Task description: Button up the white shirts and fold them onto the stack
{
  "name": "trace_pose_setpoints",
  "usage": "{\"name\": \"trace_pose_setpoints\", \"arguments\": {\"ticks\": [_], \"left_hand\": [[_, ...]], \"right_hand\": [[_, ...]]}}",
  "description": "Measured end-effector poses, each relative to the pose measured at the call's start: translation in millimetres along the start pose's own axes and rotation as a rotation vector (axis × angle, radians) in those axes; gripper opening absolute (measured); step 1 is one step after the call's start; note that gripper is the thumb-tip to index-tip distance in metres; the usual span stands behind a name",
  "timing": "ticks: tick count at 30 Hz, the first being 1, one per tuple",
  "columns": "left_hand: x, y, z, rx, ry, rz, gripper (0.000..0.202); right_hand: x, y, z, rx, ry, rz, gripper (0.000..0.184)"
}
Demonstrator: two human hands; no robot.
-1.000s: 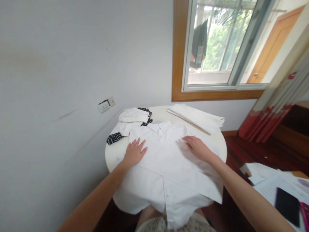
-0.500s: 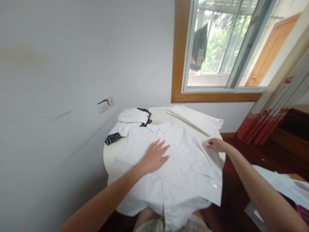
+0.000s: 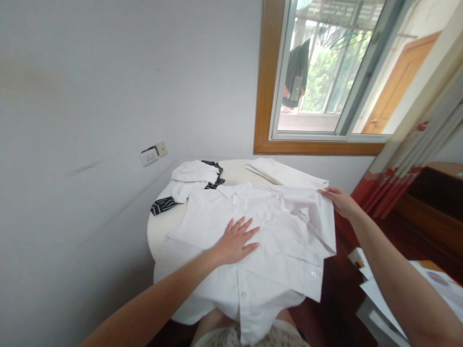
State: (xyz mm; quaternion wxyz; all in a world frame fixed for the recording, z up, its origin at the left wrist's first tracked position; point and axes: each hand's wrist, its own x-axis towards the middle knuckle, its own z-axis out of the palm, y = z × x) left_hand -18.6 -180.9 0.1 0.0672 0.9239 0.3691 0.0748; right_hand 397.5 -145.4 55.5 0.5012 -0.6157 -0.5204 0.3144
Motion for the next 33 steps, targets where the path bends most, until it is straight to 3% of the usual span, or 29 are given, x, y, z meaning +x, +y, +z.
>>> {"name": "trace_pose_setpoints", "arguments": {"ticks": [3,6,9,13,16,18,21,26,29,31,33], "left_hand": [[0.4,-0.1,1.4,0.003,0.008,-0.005,0.060],[0.3,0.4,1.5,0.008,0.011,-0.014,0.061],[-0.1,1.2,0.1,0.007,0.003,-0.019,0.062],[-0.4,1.2,-0.8,0.002,-0.006,-0.010,0.062],[-0.7,0.2,0.3,0.001,0.000,-0.009,0.062],[-1.0,-0.6,1.4,-0.002,0.004,-0.010,0.062],[-0.8,-1.0,2.9,-0.009,0.012,-0.003,0.061],[2.5,0.1,2.4,-0.030,0.046,0.004,0.060],[1.9,-1.5,-4.2,-0.053,0.158,-0.036,0.049],[-2.4,-4.8,-13.2,-0.078,0.248,-0.097,0.037],[-9.6,-8.1,-25.0,-0.098,0.278,-0.154,0.032]], "right_hand": [[-3.6,-17.6,-6.5,0.167,-0.042,0.017,0.035],[-0.3,-34.2,-12.3,0.074,-0.155,-0.006,0.040],[13.1,-44.2,-21.1,-0.303,-0.161,-0.119,0.044],[34.9,-59.1,-31.6,-0.916,0.020,-0.285,0.040],[40.7,-77.9,-24.3,-1.140,0.027,-0.324,0.034],[37.7,-92.3,-7.9,-1.170,-0.043,-0.358,0.032],[23.2,-111.5,34.1,-1.120,-0.198,-0.388,0.028],[-22.6,-122.7,137.9,-1.024,-0.428,-0.354,0.021],[-45.7,-118.0,193.3,-0.922,-0.629,-0.201,0.019],[-48.1,-114.6,211.4,-0.795,-0.783,-0.064,0.023],[-36.8,-112.6,209.8,-0.668,-0.818,-0.011,0.024]]}}
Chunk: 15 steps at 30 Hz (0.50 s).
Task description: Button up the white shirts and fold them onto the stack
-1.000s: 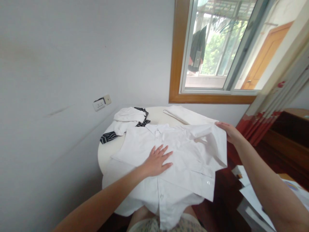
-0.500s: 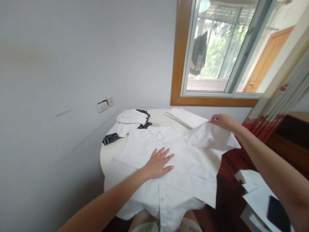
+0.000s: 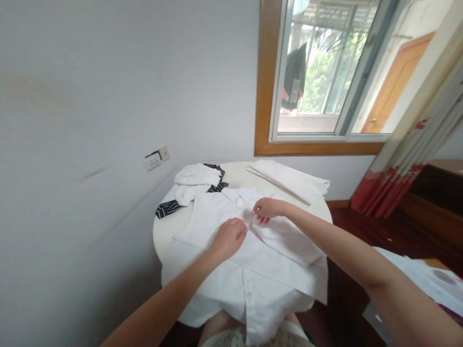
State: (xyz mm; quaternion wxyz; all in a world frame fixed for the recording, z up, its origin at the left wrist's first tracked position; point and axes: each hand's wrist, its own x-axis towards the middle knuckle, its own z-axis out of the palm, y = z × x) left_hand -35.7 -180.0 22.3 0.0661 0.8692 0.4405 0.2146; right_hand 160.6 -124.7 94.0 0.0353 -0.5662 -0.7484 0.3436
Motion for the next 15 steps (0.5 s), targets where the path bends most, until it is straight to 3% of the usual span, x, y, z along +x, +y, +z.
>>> {"name": "trace_pose_setpoints", "arguments": {"ticks": [2,5,7,11,15], "left_hand": [[-3.6,0.3,-13.7,-0.006,-0.002,-0.022,0.032],[-3.5,14.3,-25.7,-0.037,0.027,0.055,0.028],[3.7,33.7,-24.4,-0.085,0.042,0.184,0.026],[31.7,82.2,-1.8,-0.141,-0.022,0.457,0.033],[58.5,117.3,26.6,-0.040,-0.123,0.466,0.045]], "right_hand": [[4.2,17.3,-22.0,-0.004,0.143,-0.041,0.026],[9.3,55.4,-57.4,-0.245,0.386,-0.087,0.028],[13.8,80.2,-68.1,-0.389,0.405,-0.035,0.030],[26.1,111.1,-57.6,-0.505,0.379,0.136,0.031],[41.6,119.1,-40.5,-0.544,0.353,0.279,0.044]]}}
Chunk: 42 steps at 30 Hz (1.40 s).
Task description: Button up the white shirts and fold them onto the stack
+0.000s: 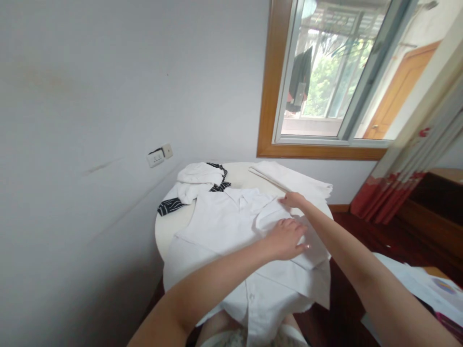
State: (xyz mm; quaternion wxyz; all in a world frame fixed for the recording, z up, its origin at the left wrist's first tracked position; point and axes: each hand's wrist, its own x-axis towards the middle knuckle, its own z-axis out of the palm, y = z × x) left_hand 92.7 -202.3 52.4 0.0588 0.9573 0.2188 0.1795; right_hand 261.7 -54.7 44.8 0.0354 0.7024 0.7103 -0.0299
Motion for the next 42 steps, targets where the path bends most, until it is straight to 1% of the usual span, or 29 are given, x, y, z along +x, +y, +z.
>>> {"name": "trace_pose_setpoints", "arguments": {"ticks": [2,4,6,8,10,12,14,16,18,20,22,24,25,28,30,32,34,36,37,39,41,42], "left_hand": [[12.2,4.3,7.3,0.035,-0.070,-0.071,0.047],[18.8,6.9,10.3,0.056,-0.110,-0.172,0.048],[21.6,8.0,11.5,0.063,-0.151,-0.289,0.050],[21.9,8.0,13.4,0.066,-0.227,-0.356,0.048],[20.5,6.9,16.5,0.063,-0.296,-0.341,0.036],[17.5,5.6,18.0,0.051,-0.319,-0.266,0.022],[12.5,4.2,14.0,0.016,-0.271,-0.170,0.019],[3.9,2.4,2.2,-0.046,-0.175,-0.065,0.017],[-10.2,-1.4,-16.3,-0.132,-0.061,0.013,0.016],[-32.1,-8.8,-37.8,-0.233,0.030,0.020,0.019],[-62.1,-20.9,-58.6,-0.341,0.099,-0.030,0.024],[-98.4,-37.3,-76.0,-0.384,0.219,-0.147,0.030],[-117.8,-46.5,-83.2,-0.375,0.247,-0.201,0.032],[-174.0,-73.9,-97.6,-0.305,0.212,-0.334,0.028],[-205.4,-88.0,-100.8,-0.201,0.160,-0.383,0.022],[-228.9,-96.6,-99.4,-0.116,0.076,-0.416,0.019],[-243.1,-99.8,-95.8,-0.058,0.029,-0.445,0.022],[-247.8,-98.7,-92.4,0.001,0.052,-0.469,0.028],[-247.2,-97.0,-91.5,0.031,0.081,-0.473,0.033],[-242.2,-92.9,-90.9,0.069,0.112,-0.454,0.048],[-235.3,-89.6,-90.3,0.065,0.077,-0.389,0.058],[-232.1,-88.8,-89.3,0.053,0.035,-0.346,0.060]], "right_hand": [[5.5,-3.8,5.3,-0.010,-0.012,-0.004,0.040],[10.8,-6.1,7.9,-0.008,-0.004,-0.027,0.033],[15.5,-6.6,8.4,-0.001,0.019,-0.037,0.030],[19.3,-5.8,7.8,0.007,0.041,-0.040,0.029],[22.2,-4.1,7.0,0.017,0.055,-0.044,0.028],[23.8,-2.4,7.1,0.028,0.066,-0.048,0.027],[23.6,-1.3,8.5,0.035,0.084,-0.046,0.027],[21.8,-0.8,10.8,0.040,0.110,-0.041,0.027],[19.4,-0.4,12.8,0.044,0.142,-0.038,0.027],[17.7,0.1,13.5,0.048,0.171,-0.037,0.027],[18.0,0.9,12.2,0.050,0.193,-0.030,0.026],[20.4,1.5,10.0,0.049,0.209,-0.016,0.025],[22.1,1.5,9.1,0.049,0.219,-0.006,0.025],[27.7,-0.6,9.7,0.045,0.252,0.033,0.026],[30.7,-4.0,12.8,0.046,0.270,0.066,0.028],[32.7,-7.9,15.9,0.049,0.287,0.100,0.031],[33.1,-10.1,16.2,0.073,0.306,0.124,0.034],[30.0,-8.0,12.9,0.118,0.326,0.101,0.035],[26.4,-4.6,10.4,0.143,0.337,0.057,0.035],[13.2,7.4,5.4,0.193,0.345,-0.075,0.034],[-7.6,24.4,2.9,0.252,0.293,-0.233,0.034],[-20.0,33.4,3.1,0.288,0.228,-0.316,0.036]]}}
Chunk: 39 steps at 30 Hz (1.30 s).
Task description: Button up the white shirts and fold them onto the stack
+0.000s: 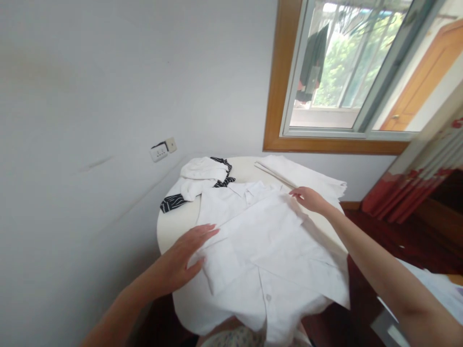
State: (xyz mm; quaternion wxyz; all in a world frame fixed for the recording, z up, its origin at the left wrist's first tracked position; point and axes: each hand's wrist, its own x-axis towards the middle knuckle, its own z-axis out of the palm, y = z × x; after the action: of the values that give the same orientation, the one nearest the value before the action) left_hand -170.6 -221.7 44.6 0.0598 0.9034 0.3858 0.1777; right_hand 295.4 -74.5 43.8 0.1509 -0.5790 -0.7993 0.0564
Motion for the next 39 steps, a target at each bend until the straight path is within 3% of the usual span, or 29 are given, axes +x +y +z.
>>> {"name": "trace_pose_setpoints", "arguments": {"ticks": [3,5,10,16,21,26,32,39], "left_hand": [[7.4,1.5,7.3,-0.018,-0.117,0.113,0.065],[12.1,1.5,13.5,-0.026,-0.168,0.147,0.068],[27.4,8.1,21.4,-0.008,-0.185,0.151,0.063],[45.1,15.1,30.2,0.072,-0.100,0.045,0.033],[49.1,24.3,16.1,0.029,0.014,0.013,0.023],[29.1,32.7,-6.6,-0.177,0.250,-0.053,0.016],[-13.1,42.4,-2.4,-0.312,0.310,-0.180,0.011],[-37.6,44.9,19.0,-0.371,0.374,-0.296,0.016]], "right_hand": [[-40.9,7.4,-6.4,0.136,-0.220,-0.195,0.052],[-58.8,5.2,-3.0,0.122,-0.246,-0.234,0.059],[-63.6,-14.5,17.3,-0.169,-0.051,-0.063,0.040],[-66.0,-28.6,26.0,-0.280,0.130,0.087,0.032],[-74.1,-25.1,32.7,-0.320,0.214,0.216,0.032],[-74.8,-14.6,40.4,-0.229,0.258,0.278,0.029],[-71.4,-21.5,36.1,-0.265,0.246,0.046,0.034],[-66.7,-6.3,35.9,-0.184,0.317,0.292,0.040]]}}
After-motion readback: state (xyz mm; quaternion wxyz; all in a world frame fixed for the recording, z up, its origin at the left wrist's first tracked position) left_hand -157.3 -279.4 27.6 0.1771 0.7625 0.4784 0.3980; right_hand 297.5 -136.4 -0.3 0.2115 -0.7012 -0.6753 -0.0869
